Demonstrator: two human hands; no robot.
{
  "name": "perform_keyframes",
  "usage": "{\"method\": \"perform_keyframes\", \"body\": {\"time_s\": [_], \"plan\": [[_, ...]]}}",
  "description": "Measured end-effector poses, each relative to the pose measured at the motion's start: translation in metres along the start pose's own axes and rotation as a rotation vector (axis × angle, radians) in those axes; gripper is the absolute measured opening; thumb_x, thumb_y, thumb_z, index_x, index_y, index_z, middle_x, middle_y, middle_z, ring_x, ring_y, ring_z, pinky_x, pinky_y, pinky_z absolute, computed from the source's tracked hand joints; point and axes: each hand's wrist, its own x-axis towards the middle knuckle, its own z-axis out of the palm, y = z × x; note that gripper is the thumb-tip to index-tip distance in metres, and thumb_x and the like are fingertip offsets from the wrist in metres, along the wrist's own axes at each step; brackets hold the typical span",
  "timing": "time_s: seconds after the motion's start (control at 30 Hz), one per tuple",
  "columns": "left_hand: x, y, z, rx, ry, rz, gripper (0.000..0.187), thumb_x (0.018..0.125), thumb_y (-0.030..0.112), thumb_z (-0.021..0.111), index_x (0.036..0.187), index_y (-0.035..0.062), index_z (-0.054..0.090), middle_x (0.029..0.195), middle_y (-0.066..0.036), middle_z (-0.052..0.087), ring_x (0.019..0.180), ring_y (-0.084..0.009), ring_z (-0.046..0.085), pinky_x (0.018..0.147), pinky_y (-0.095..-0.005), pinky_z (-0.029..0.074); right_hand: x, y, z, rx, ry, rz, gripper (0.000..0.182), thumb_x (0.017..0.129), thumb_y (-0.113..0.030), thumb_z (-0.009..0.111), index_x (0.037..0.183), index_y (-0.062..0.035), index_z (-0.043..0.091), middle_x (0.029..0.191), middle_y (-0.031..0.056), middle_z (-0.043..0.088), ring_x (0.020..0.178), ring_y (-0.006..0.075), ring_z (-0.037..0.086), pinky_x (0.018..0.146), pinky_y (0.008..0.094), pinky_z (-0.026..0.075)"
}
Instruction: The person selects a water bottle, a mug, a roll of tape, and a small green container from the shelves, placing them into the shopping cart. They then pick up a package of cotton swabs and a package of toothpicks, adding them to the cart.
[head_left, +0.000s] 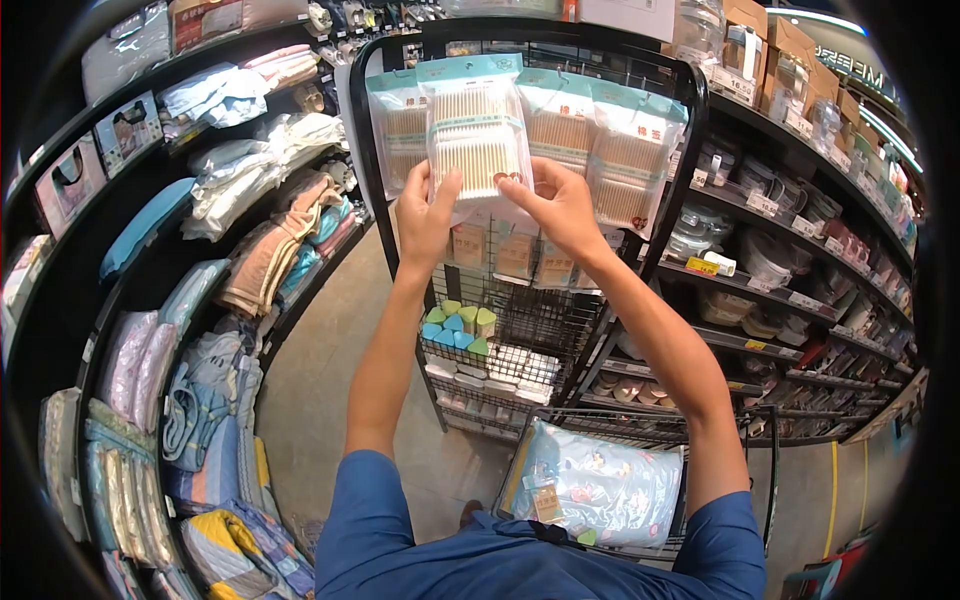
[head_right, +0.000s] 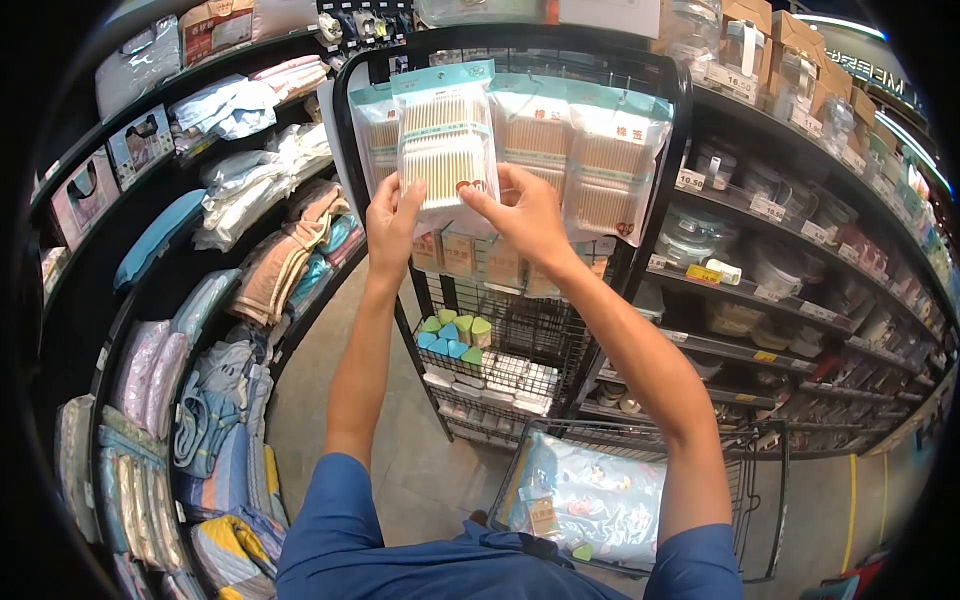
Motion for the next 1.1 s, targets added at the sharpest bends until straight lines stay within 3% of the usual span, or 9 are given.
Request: {"method": "perform_keyframes", "body": {"time_s": [0.07, 0.17, 0.27, 0.8, 0.9, 1.0, 1.07, 1.1], "plan": [[0.003, 0.003, -0.001, -0.001, -0.02, -0.119, 0.04, 0.091, 0.028, 0.061, 0.113, -0.0053, 0.054, 0.09, -0.009, 0.066, 0.068, -0.0078, 0.061, 0.049, -0.0206, 0.048, 0.005, 0.001, -0.001, -0.066, -0.001, 0.032, 0.042, 0.083, -0.028, 0.072, 0.11, 0.003, 0.064, 0.092, 0.0097, 0.068, 0.08, 0.0128, 0.064, 0.07, 0.0267, 0.052], [0.008, 0.0, 0.0, -0.042, -0.027, -0.112, 0.04, 0.09, 0.029, 0.061, 0.112, -0.0045, 0.054, 0.086, -0.008, 0.066, 0.061, -0.0069, 0.059, 0.042, -0.0199, 0.044, 0.011, 0.003, -0.001, -0.045, 0.008, 0.046, 0.043, 0.083, -0.03, 0.072, 0.109, 0.0029, 0.064, 0.092, 0.0104, 0.069, 0.081, 0.013, 0.064, 0.069, 0.0266, 0.052], [0.01, -0.001, 0.0, -0.059, -0.048, -0.116, 0.041, 0.091, 0.029, 0.061, 0.112, -0.0049, 0.054, 0.085, -0.008, 0.066, 0.061, -0.0068, 0.059, 0.043, -0.0201, 0.044, 0.01, -0.001, -0.003, -0.046, -0.023, 0.077, 0.045, 0.085, -0.03, 0.07, 0.115, 0.0028, 0.061, 0.097, 0.0099, 0.068, 0.087, 0.0128, 0.062, 0.075, 0.0264, 0.05], [0.007, -0.004, 0.003, -0.009, -0.043, -0.135, 0.04, 0.091, 0.028, 0.06, 0.112, -0.005, 0.053, 0.085, -0.008, 0.066, 0.062, -0.007, 0.059, 0.044, -0.0209, 0.044, 0.006, -0.005, -0.007, -0.12, -0.028, 0.104, 0.044, 0.085, -0.03, 0.069, 0.113, 0.0026, 0.063, 0.098, 0.0097, 0.068, 0.087, 0.0128, 0.062, 0.077, 0.0286, 0.05], [0.011, -0.014, 0.001, -0.015, -0.051, -0.18, 0.039, 0.091, 0.028, 0.06, 0.111, -0.0047, 0.054, 0.085, -0.008, 0.066, 0.062, -0.0071, 0.059, 0.044, -0.0211, 0.044, 0.011, 0.004, -0.006, -0.175, -0.017, 0.146, 0.044, 0.085, -0.032, 0.069, 0.113, 0.0024, 0.063, 0.098, 0.0101, 0.068, 0.087, 0.0128, 0.062, 0.077, 0.0285, 0.05], [0.019, -0.026, 0.0, 0.02, -0.066, -0.202, 0.039, 0.091, 0.029, 0.06, 0.111, -0.0044, 0.055, 0.084, -0.008, 0.066, 0.062, -0.007, 0.059, 0.044, -0.0206, 0.044, 0.017, 0.018, -0.004, -0.175, 0.047, 0.054, 0.046, 0.081, -0.035, 0.072, 0.106, 0.0026, 0.066, 0.089, 0.0116, 0.07, 0.076, 0.0145, 0.066, 0.068, 0.0277, 0.052], [0.025, -0.034, -0.001, 0.022, -0.083, -0.125, 0.04, 0.092, 0.029, 0.059, 0.111, -0.0051, 0.055, 0.091, -0.01, 0.066, 0.073, -0.0104, 0.062, 0.057, -0.0232, 0.05, 0.02, 0.021, -0.004, -0.202, 0.011, 0.062, 0.045, 0.08, -0.034, 0.072, 0.104, 0.0027, 0.066, 0.088, 0.013, 0.07, 0.075, 0.017, 0.068, 0.067, 0.0295, 0.052], [0.026, -0.038, -0.003, 0.024, -0.095, -0.131, 0.04, 0.092, 0.029, 0.059, 0.111, -0.0051, 0.055, 0.091, -0.01, 0.066, 0.073, -0.0104, 0.062, 0.057, -0.0232, 0.05, 0.02, 0.023, -0.005, -0.199, 0.022, 0.069, 0.045, 0.08, -0.034, 0.072, 0.104, 0.0027, 0.066, 0.088, 0.013, 0.07, 0.075, 0.017, 0.068, 0.067, 0.0295, 0.052]]}}
